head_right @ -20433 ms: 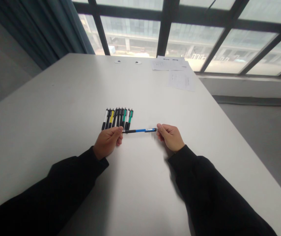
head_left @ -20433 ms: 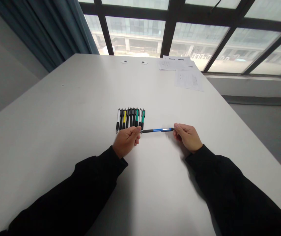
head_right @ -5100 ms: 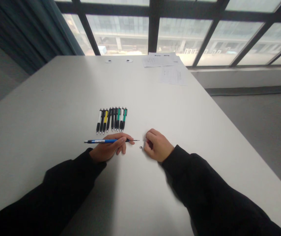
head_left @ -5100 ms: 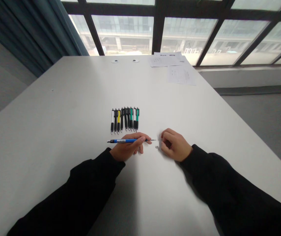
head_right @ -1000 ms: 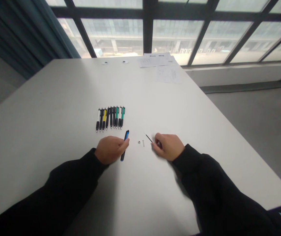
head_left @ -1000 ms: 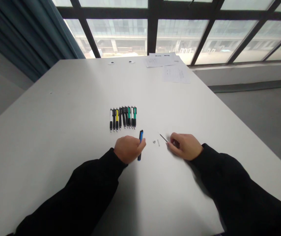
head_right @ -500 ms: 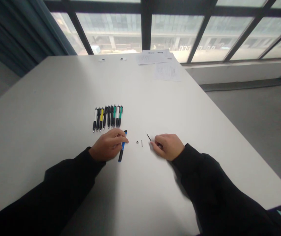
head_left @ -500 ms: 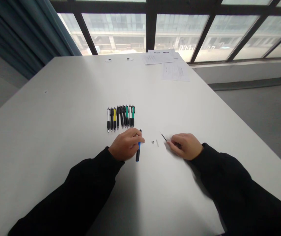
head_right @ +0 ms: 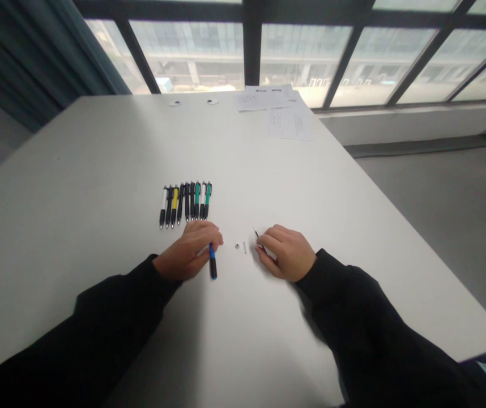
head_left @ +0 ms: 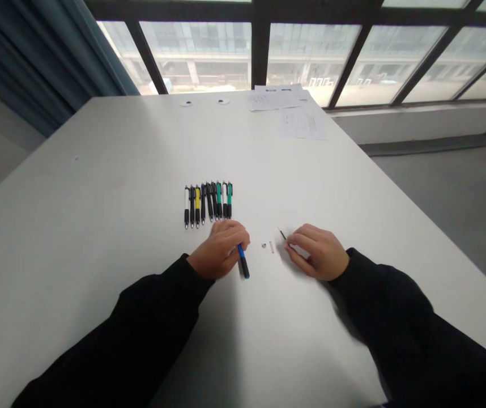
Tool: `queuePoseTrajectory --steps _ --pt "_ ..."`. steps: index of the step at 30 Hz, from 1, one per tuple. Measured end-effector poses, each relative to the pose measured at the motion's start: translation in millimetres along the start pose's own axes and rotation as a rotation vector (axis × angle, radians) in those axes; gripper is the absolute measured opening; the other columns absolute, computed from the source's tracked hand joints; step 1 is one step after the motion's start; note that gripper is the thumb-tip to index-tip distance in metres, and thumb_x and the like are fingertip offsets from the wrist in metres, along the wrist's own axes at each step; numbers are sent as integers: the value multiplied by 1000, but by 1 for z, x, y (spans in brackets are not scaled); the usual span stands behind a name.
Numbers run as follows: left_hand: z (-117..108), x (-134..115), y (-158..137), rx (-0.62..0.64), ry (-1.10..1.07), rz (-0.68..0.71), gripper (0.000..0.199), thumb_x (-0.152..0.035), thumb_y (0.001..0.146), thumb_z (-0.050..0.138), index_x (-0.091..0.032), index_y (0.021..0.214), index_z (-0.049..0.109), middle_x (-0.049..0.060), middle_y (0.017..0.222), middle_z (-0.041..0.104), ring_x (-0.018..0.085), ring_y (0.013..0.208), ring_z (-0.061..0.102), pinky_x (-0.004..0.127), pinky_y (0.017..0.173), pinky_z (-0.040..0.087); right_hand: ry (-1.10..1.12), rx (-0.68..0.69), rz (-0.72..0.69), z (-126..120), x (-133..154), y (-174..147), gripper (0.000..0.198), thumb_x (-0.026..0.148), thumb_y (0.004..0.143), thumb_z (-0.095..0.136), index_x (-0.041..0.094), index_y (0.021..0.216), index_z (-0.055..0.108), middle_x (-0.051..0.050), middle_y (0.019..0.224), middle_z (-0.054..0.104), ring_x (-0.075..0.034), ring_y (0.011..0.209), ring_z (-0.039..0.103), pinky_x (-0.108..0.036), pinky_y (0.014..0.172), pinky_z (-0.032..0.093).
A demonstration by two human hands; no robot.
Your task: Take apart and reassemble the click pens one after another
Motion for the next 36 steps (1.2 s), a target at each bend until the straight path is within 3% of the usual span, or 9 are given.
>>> queuePoseTrajectory --steps 4,7,12,15,18,24,27,32,36 --pt "-17 21 -2 -209 -521 -126 5 -17 85 54 -20 81 54 6 82 63 21 89 58 41 90 45 62 71 61 9 -10 -1 10 21 91 55 18 93 65 -9 84 66 -19 75 60 -31 70 50" --pt "-19 36 -3 -322 -952 -182 18 -24 79 70 -19 79 52 3 76 62 20 84 62 38 86 50 114 92 144 15 -23 -5 11 23 90 58 18 97 66 -7 84 67 -18 73 60 -31 70 50" --pt "7 34 -2 -149 -1298 -294 30 -28 80 76 -17 78 48 3 83 64 14 59 65 26 51 52 76 13 278 10 -44 -13 20 21 89 61 16 108 63 -6 82 70 -18 66 62 -31 64 50" --pt "20 25 -4 -9 -1348 -335 28 -29 85 71 -18 85 46 3 83 66 7 42 55 15 34 34 0 33 244 12 -44 -13 16 18 92 56 16 105 64 -9 83 70 -22 75 64 -34 69 52" --pt "27 20 -6 74 -1391 -418 23 -29 88 67 -19 93 48 0 81 64 0 34 36 11 32 22 -44 48 194 16 -40 -13 20 13 95 49 14 110 62 -11 87 69 -24 79 63 -37 73 52" --pt "37 8 -9 212 -1574 -563 32 -42 78 68 -19 94 52 6 85 64 9 47 51 20 38 37 -81 -124 227 3 -42 -15 26 10 98 40 15 120 53 -10 88 65 -23 80 62 -38 74 55" --pt "41 5 -11 270 -1591 -544 26 -38 84 62 -19 97 50 6 89 66 11 51 58 21 40 43 -78 -205 200 -9 -35 -14 23 13 99 45 18 120 53 -10 94 66 -21 79 66 -34 70 57" --pt "63 -3 -27 567 -1349 -583 26 -38 95 57 -17 108 49 6 91 68 11 44 61 17 31 38 -22 -288 21 -20 -6 -10 39 9 94 59 21 131 51 -11 107 69 -20 92 71 -31 78 60" --pt "65 -1 -28 573 -1261 -569 38 -47 92 61 -14 109 54 2 81 65 3 33 44 15 26 26 26 -213 -69 -9 5 -12 52 1 92 55 21 141 49 -14 120 66 -22 109 67 -34 88 61"
Point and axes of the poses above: each hand's wrist, its own y-axis towards the middle knuckle, its own z-axis out of the palm, x = y × z, the point moved 10 cm from there along y, towards the middle knuckle
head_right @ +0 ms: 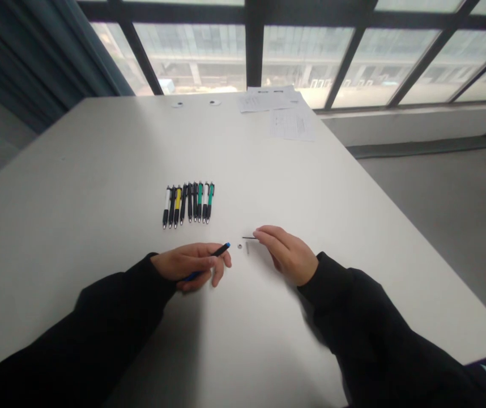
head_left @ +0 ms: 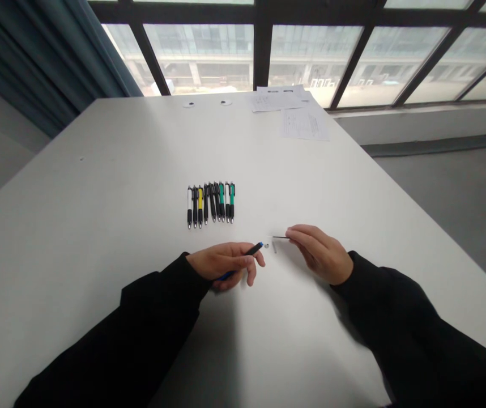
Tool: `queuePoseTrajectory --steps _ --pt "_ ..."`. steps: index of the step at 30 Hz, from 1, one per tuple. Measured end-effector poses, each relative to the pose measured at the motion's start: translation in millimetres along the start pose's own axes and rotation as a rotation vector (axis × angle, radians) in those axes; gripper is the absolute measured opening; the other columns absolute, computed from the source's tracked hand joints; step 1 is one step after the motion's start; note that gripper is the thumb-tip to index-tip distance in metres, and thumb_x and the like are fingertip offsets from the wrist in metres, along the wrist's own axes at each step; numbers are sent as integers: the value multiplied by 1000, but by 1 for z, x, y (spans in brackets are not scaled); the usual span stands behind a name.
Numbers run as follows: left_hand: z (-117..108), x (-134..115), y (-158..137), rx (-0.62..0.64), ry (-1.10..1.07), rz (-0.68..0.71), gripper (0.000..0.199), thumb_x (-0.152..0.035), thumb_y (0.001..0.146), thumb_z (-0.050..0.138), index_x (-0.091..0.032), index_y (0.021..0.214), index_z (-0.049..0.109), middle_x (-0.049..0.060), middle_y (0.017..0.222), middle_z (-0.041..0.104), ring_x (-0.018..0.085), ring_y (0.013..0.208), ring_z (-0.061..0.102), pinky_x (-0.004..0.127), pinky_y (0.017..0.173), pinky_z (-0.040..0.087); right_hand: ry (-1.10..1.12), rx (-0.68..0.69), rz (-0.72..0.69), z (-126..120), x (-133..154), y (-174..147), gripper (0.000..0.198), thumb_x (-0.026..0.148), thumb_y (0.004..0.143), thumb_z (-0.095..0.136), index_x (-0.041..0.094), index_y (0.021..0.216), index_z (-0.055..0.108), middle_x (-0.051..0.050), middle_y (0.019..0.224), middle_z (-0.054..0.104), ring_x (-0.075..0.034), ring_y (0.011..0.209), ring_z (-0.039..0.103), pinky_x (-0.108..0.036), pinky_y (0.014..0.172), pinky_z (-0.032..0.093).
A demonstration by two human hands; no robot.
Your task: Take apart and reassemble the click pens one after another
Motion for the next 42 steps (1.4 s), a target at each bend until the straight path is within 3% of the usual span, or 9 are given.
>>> queuePoseTrajectory --steps 4,10,16,24,28,34,42 --pt "0 -4 1 -8 42 50 47 -57 95 52 -12 111 56 2 78 64 3 32 41 16 26 25 45 22 -12 4 2 -4 63 -1 92 54 22 149 42 -15 127 64 -22 113 66 -36 92 61" --pt "3 -6 2 -4 42 41 47 -54 97 48 -11 113 59 2 77 63 3 32 37 16 26 27 95 55 -52 8 9 -4 68 1 91 59 20 153 38 -15 123 66 -22 108 67 -35 89 62" --pt "-2 0 2 -28 87 7 47 -54 97 47 -11 113 60 2 75 63 3 31 37 16 26 27 113 110 -89 11 13 -6 67 -1 90 57 16 151 40 -17 119 67 -24 104 68 -34 83 62" --pt "-4 -2 2 -55 68 6 45 -52 96 50 -11 111 61 2 75 63 4 31 37 17 26 28 64 -40 -29 -7 10 0 63 -3 87 62 19 145 48 -13 111 71 -20 96 70 -30 81 62" --pt "-4 -2 2 -63 82 6 46 -52 97 49 -11 112 61 2 75 63 3 31 37 17 26 28 88 52 -66 3 12 -4 66 -3 88 57 19 149 43 -15 119 69 -22 105 69 -32 84 62" --pt "-3 -5 1 -53 54 26 45 -52 96 50 -11 111 60 2 76 63 4 33 38 17 26 29 71 12 -54 0 9 -3 61 -1 90 55 20 146 45 -14 115 71 -21 101 71 -31 82 63" --pt "-2 -4 1 -31 36 19 48 -53 96 49 -10 112 60 3 76 64 3 32 37 17 26 27 55 104 -113 2 15 -4 58 2 94 47 19 149 42 -16 118 70 -23 103 71 -34 82 62"
Point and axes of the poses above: each hand's wrist, its own y-axis towards the middle knuckle, its own z-axis out of the palm, x = y × z, the point moved 10 cm from there along y, towards the middle knuckle
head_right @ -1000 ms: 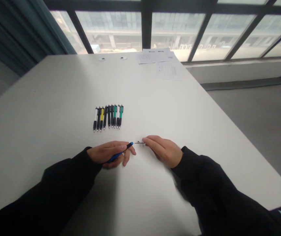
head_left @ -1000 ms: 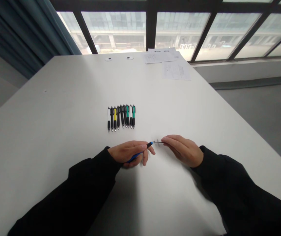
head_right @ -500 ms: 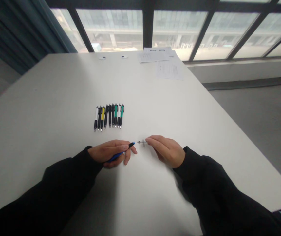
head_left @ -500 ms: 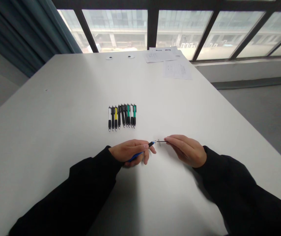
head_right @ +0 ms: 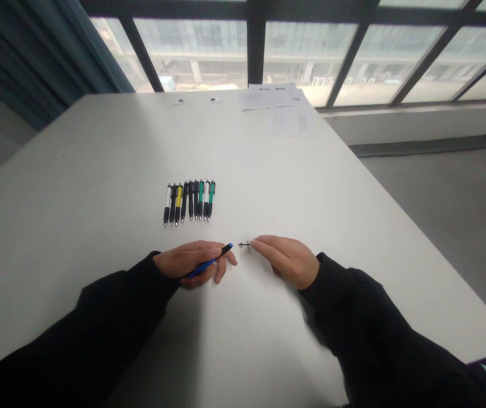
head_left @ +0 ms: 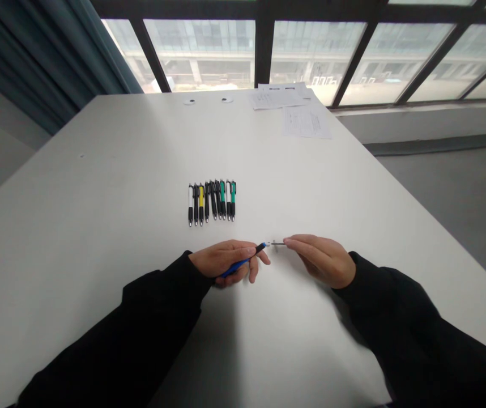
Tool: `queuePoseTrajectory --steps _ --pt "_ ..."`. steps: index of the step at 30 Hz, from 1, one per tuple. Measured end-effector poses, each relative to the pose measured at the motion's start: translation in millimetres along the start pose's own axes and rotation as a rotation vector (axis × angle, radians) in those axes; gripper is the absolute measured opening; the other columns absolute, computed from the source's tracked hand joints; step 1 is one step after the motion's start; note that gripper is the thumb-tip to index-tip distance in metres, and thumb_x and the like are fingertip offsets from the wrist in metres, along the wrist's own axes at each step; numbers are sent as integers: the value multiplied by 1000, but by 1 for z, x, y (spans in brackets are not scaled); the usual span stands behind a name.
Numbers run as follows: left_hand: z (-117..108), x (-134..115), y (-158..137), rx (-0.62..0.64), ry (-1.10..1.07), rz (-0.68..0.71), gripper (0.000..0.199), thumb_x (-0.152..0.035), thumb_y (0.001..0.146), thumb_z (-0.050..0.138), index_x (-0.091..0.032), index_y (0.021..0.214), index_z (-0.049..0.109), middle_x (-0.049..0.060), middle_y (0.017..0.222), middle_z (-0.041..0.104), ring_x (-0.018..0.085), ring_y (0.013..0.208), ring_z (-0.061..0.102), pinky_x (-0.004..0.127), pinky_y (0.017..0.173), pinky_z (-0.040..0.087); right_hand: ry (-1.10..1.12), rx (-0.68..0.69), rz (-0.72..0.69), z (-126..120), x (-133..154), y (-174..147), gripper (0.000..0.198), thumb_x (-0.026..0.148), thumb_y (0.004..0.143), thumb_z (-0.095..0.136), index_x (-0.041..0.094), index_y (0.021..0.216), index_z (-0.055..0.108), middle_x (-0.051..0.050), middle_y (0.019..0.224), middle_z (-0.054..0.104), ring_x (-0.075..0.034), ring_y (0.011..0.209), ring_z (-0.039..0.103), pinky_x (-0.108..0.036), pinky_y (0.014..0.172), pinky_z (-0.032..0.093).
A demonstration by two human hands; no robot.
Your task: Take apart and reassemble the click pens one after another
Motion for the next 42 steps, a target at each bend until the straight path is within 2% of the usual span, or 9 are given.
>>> queuePoseTrajectory --steps 6,9,11,14,17,21,28,39,42 --pt "2 7 0 -23 120 -104 47 -52 97 49 -9 110 61 -1 68 61 4 30 34 17 25 27 -51 57 -115 4 25 23 52 9 99 38 15 151 38 -16 111 71 -24 102 71 -45 93 59" --pt "7 0 0 17 104 -45 44 -51 97 49 -9 99 62 -3 58 56 4 29 35 16 26 25 -80 47 -136 10 39 31 51 8 99 41 18 149 39 -15 118 69 -24 110 68 -58 114 42" --pt "6 -5 0 21 55 16 45 -52 97 50 -9 100 63 -3 58 57 4 30 37 16 27 26 -112 -37 -68 4 36 32 51 11 97 51 21 146 42 -17 131 62 -30 126 59 -67 117 30" --pt "2 -5 0 11 8 41 48 -52 95 53 -8 111 62 1 69 62 4 32 38 17 27 29 -27 -174 145 -9 12 27 57 20 89 67 23 143 46 -20 141 53 -36 135 48 -66 112 38" --pt "1 0 1 8 20 3 47 -50 96 52 -8 113 61 1 71 62 3 31 36 17 27 28 317 -180 365 0 -20 19 46 25 91 67 22 134 53 -16 123 62 -28 111 64 -47 91 58" --pt "2 1 2 4 43 -14 46 -50 97 50 -8 112 60 0 67 61 4 30 35 17 26 28 664 -195 527 19 -38 15 27 29 93 65 20 118 61 -9 101 64 -17 82 65 -34 73 58" --pt "6 0 2 22 72 -12 43 -48 96 52 -9 109 62 -2 64 60 3 31 34 16 26 27 578 -63 526 27 -28 23 16 32 95 61 18 88 66 -5 79 64 -15 69 57 -30 63 47" --pt "3 5 4 30 77 0 44 -50 95 55 -9 110 63 -2 68 54 3 39 32 15 32 28 518 36 469 32 -12 31 18 27 100 52 19 88 61 -3 79 60 -14 68 52 -28 64 45" --pt "3 3 3 33 48 10 44 -50 93 57 -9 109 63 -2 68 55 3 39 33 16 31 28 526 -12 463 26 -16 27 15 32 98 57 19 103 62 -4 86 59 -13 64 51 -27 59 46"
Point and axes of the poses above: each hand's wrist, its own y-axis towards the middle knuckle, its own z-axis out of the palm, x = y × z, the point moved 10 cm from there along y, towards the middle knuckle
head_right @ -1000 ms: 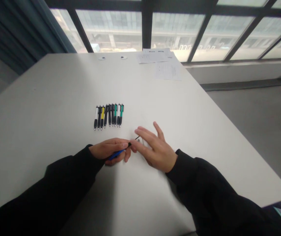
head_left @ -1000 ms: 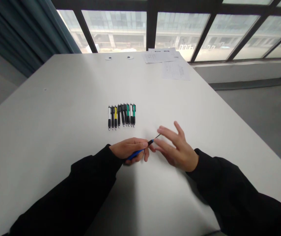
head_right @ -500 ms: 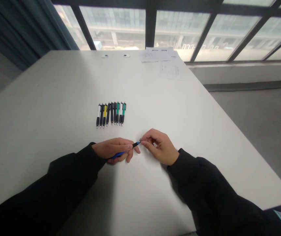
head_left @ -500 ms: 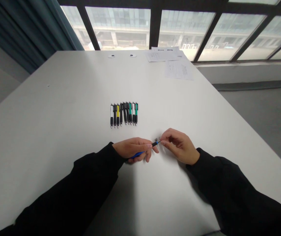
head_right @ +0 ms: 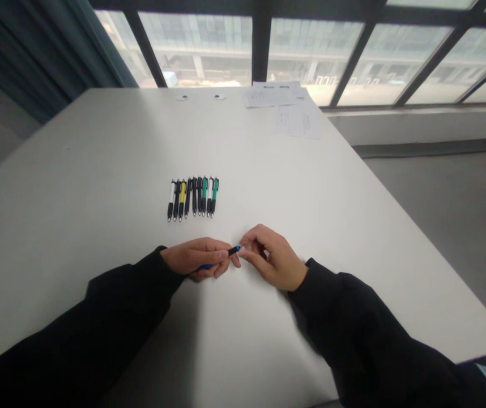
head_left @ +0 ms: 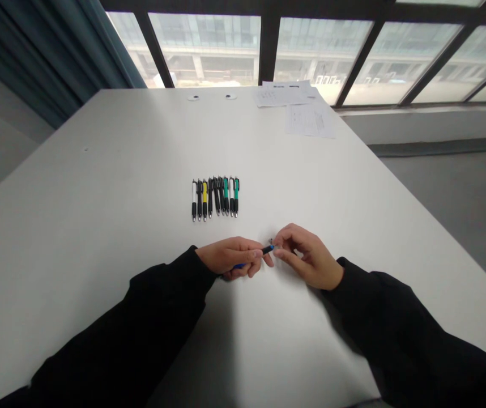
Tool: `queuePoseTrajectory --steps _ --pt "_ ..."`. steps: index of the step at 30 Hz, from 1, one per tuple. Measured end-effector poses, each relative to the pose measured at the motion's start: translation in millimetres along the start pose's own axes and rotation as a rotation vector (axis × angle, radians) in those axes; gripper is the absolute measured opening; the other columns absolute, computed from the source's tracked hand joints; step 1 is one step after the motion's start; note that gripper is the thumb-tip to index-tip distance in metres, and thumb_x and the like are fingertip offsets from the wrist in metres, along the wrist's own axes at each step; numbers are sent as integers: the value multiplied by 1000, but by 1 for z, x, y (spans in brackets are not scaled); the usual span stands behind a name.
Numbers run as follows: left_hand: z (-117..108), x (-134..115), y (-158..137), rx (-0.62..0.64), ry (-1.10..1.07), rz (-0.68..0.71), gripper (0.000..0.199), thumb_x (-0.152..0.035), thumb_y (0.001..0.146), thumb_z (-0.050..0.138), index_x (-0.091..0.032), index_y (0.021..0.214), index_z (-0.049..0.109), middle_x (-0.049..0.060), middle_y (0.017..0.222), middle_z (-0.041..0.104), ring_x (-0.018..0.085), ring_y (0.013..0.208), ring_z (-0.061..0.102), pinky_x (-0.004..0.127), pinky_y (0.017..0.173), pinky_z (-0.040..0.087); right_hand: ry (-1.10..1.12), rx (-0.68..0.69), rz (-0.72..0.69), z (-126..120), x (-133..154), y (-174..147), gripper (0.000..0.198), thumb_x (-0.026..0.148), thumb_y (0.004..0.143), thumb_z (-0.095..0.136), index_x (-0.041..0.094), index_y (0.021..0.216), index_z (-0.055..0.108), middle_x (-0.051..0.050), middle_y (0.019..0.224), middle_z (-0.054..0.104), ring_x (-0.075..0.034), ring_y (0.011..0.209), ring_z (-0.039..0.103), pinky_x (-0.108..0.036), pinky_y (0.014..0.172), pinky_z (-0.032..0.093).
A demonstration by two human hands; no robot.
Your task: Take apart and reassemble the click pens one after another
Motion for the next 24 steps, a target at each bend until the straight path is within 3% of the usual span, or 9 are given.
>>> queuePoseTrajectory --steps 3,5,9,14,19,24 --pt "0 -4 -1 -3 -34 23 44 -48 93 57 -8 109 63 -1 68 56 3 37 35 17 30 27 -110 -28 -49 -12 -8 -4 42 37 92 65 20 130 55 -9 103 61 -16 73 55 -31 65 51" --pt "0 -7 -1 -2 -42 45 43 -48 94 56 -7 108 64 0 69 57 3 37 36 17 30 27 -225 38 -98 -11 -13 -5 48 39 89 68 20 132 57 -12 109 62 -21 87 60 -36 76 54" --pt "1 -9 -1 1 -43 57 42 -47 94 56 -7 108 64 1 70 59 4 36 39 17 30 28 -321 137 -141 -2 -21 -4 39 38 90 67 18 124 65 -14 105 63 -24 93 62 -41 83 55" --pt "1 -9 -1 12 -44 58 43 -48 95 55 -7 108 63 0 68 59 4 36 39 17 30 28 -282 103 -62 -4 -29 -1 27 37 90 68 19 109 71 -10 97 65 -19 79 62 -35 74 54" --pt "0 -7 -1 29 -100 69 44 -49 94 58 -8 109 64 3 72 62 6 40 43 18 33 31 -247 89 3 -8 -36 -2 24 38 87 72 18 100 67 -7 91 64 -15 68 56 -30 66 49" --pt "-15 -25 -5 -64 -329 285 38 -46 88 68 -11 103 68 6 74 66 14 67 62 25 64 49 -248 111 68 -6 -41 -3 21 34 86 72 18 97 65 -3 77 61 -14 65 53 -27 63 44"
Point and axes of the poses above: each hand's wrist, its own y-axis towards the middle knuckle, its own z-axis out of the palm, x = y × z, the point moved 10 cm from there along y, towards the middle knuckle
